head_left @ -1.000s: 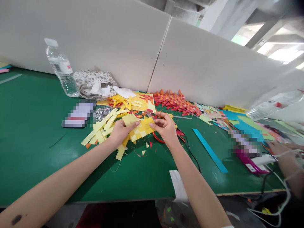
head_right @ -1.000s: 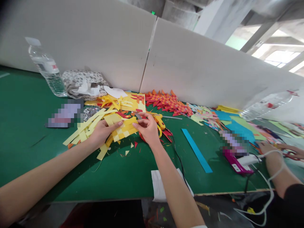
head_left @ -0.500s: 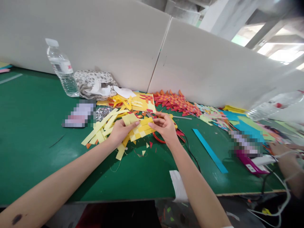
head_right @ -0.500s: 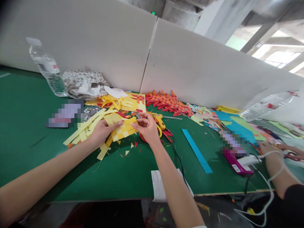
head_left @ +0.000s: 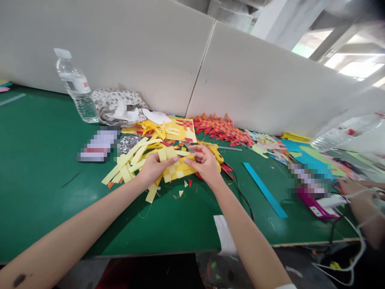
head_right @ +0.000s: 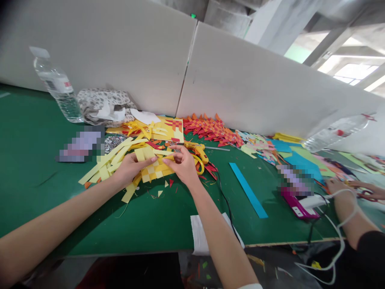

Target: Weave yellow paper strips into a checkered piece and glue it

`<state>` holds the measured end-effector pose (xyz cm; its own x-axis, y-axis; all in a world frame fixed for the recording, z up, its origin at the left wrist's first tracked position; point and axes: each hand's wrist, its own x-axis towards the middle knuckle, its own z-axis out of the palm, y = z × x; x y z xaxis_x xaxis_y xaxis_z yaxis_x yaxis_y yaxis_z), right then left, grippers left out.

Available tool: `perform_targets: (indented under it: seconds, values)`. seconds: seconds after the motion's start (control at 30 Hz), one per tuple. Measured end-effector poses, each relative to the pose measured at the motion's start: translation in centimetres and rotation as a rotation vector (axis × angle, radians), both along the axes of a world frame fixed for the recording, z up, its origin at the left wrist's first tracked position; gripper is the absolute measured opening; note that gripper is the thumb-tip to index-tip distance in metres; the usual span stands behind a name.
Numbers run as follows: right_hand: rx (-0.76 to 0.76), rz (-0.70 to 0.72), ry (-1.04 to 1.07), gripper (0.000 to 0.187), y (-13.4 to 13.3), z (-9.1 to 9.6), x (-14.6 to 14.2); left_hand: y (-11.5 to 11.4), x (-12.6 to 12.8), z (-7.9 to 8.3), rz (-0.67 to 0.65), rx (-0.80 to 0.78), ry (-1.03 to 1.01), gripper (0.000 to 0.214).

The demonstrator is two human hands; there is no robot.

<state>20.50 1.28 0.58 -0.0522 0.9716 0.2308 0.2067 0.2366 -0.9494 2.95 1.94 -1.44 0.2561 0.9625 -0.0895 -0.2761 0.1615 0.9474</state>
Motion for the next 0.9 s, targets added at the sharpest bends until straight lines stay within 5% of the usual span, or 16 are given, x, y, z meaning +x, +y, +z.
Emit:
perform_targets:
  seconds: [0.53,0.73,0.9]
  values:
    - [0.007,-0.004,0.02,0.047,-0.2,-0.01,-0.35,0.09,-0.16,-0.12,-0.033,0.026,0.034,0.028]
    - [0.045,-0.02,0.059,0.048,0.07,-0.16,-0.31,0.17,-0.22,-0.44,-0.025,0.099,0.191,0.031]
    - [-0.015,-0.102,0.079,0.062,0.35,-0.16,-0.16,0.16,-0.3,-0.19,0.031,0.099,0.212,0.033]
